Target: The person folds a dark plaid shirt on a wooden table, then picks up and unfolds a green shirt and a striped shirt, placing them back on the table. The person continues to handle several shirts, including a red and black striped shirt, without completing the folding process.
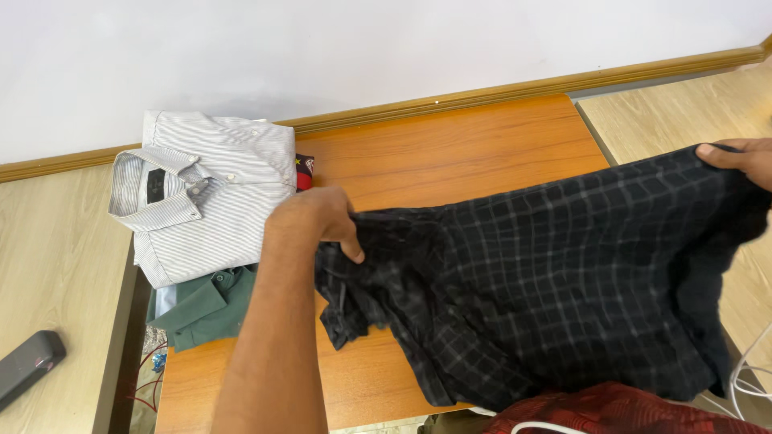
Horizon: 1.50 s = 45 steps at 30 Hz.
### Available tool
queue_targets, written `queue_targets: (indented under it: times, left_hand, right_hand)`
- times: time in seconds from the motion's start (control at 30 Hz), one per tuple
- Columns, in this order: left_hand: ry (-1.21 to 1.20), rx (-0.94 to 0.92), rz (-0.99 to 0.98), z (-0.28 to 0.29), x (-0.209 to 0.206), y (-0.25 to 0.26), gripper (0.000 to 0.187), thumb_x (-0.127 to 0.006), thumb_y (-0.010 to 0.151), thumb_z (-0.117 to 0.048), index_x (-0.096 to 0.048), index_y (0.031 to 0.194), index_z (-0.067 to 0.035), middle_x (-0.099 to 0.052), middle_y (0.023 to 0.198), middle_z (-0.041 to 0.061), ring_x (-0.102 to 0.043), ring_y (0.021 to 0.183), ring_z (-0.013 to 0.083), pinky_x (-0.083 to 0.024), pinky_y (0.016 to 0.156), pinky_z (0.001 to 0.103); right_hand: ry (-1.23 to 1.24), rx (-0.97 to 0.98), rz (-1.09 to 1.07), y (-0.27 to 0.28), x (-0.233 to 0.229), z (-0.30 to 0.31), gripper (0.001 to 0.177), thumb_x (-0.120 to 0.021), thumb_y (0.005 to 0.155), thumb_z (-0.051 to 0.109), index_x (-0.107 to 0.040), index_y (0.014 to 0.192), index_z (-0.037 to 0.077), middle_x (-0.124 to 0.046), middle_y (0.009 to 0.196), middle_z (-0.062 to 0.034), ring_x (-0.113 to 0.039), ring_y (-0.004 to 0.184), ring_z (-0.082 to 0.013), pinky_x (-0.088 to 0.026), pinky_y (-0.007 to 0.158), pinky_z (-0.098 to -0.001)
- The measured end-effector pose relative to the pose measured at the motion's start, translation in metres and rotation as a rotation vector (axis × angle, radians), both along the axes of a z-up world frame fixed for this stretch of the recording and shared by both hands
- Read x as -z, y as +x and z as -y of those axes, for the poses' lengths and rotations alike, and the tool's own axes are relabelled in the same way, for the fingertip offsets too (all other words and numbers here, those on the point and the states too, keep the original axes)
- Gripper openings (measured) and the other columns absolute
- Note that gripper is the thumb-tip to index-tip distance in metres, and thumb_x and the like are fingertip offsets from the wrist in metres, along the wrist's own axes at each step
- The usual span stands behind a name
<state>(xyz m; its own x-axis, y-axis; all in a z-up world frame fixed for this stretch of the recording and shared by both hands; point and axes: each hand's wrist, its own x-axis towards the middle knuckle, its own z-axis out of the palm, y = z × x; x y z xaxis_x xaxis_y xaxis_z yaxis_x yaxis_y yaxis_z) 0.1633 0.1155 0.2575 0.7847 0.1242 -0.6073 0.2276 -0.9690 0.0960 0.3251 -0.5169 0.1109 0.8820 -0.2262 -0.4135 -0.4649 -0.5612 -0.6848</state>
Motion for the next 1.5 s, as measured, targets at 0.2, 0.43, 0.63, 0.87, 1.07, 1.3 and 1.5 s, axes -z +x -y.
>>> queue_targets:
  times: [0.2,0.43,0.63,0.87,1.07,1.3,1.5]
  left_hand:
    - [0.13,-0.094,-0.308,-0.052,0.048,-0.007,0.073,-0.098,0.067,-0.035,-0.072,0.128,-0.004,-0.071,0.132,0.018,-0.071,0.116,0.037,-0.06,0.091,0.048]
    - [0.356,-0.263,-0.523,-0.101,0.072,0.017,0.03,-0.081,0.084,-0.041,-0.089,0.106,-0.022,-0.085,0.11,-0.005,-0.076,0.102,0.013,-0.056,0.087,0.035]
    - [-0.228,-0.614,0.417,-0.109,0.036,0.097,0.021,-0.058,0.098,-0.019,-0.068,0.099,-0.001,-0.072,0.068,0.009,-0.072,0.06,0.0183,-0.062,0.071,0.035]
    - [-0.351,-0.256,0.908,-0.058,0.054,0.187,0.115,-0.072,0.082,0.003,0.011,0.159,-0.015,-0.064,0.122,0.031,-0.068,0.111,0.0394,-0.055,0.098,0.045]
    - [-0.224,-0.323,0.707,0.003,0.123,0.136,0.052,-0.072,0.087,-0.016,-0.051,0.133,-0.001,-0.069,0.114,0.028,-0.067,0.109,0.0464,-0.056,0.093,0.052]
    - [-0.208,-0.382,0.273,0.111,0.183,-0.007,0.069,-0.078,0.087,-0.051,-0.063,0.121,0.007,-0.054,0.137,0.026,-0.055,0.128,0.0379,-0.051,0.103,0.048]
    - [0.019,-0.208,0.381,0.119,0.205,-0.05,0.064,-0.071,0.09,-0.011,-0.043,0.147,-0.011,-0.033,0.156,0.017,-0.045,0.137,0.0332,-0.048,0.104,0.045]
  right_hand:
    - [-0.169,0.112,-0.043,-0.016,0.039,-0.012,0.041,-0.068,0.104,0.033,-0.073,0.129,0.001,-0.076,0.11,-0.0211,-0.073,0.099,-0.0383,-0.056,0.09,-0.0487]
    - [-0.461,-0.009,-0.37,0.014,0.081,0.008,0.051,-0.074,0.099,0.045,-0.078,0.124,0.001,-0.072,0.084,-0.0213,-0.034,0.043,-0.0217,-0.033,0.044,-0.0354]
    - [0.261,-0.051,-0.242,0.07,0.064,0.017,0.051,-0.054,0.11,0.032,-0.055,0.139,-0.01,-0.069,0.104,-0.0222,-0.056,0.073,-0.0239,-0.046,0.065,-0.0386]
    - [0.278,-0.08,0.157,0.046,0.021,-0.086,0.085,-0.056,0.099,0.017,-0.001,0.162,0.006,-0.029,0.157,-0.0316,-0.046,0.142,-0.0414,-0.043,0.114,-0.0486]
    - [-0.355,-0.25,-0.124,-0.01,0.032,-0.116,0.091,-0.073,0.088,0.033,-0.027,0.163,0.011,-0.036,0.161,-0.0275,-0.047,0.144,-0.0457,-0.045,0.116,-0.0578]
    - [-0.614,-0.475,-0.132,-0.067,0.087,-0.084,0.079,-0.081,0.082,0.043,-0.054,0.15,0.013,-0.058,0.151,-0.0155,-0.058,0.139,-0.0352,-0.049,0.118,-0.0467]
    - [-0.595,-0.712,0.057,-0.109,0.082,-0.107,0.069,-0.077,0.081,0.046,-0.055,0.142,0.022,-0.048,0.156,-0.0095,-0.049,0.143,-0.0319,-0.042,0.117,-0.0452]
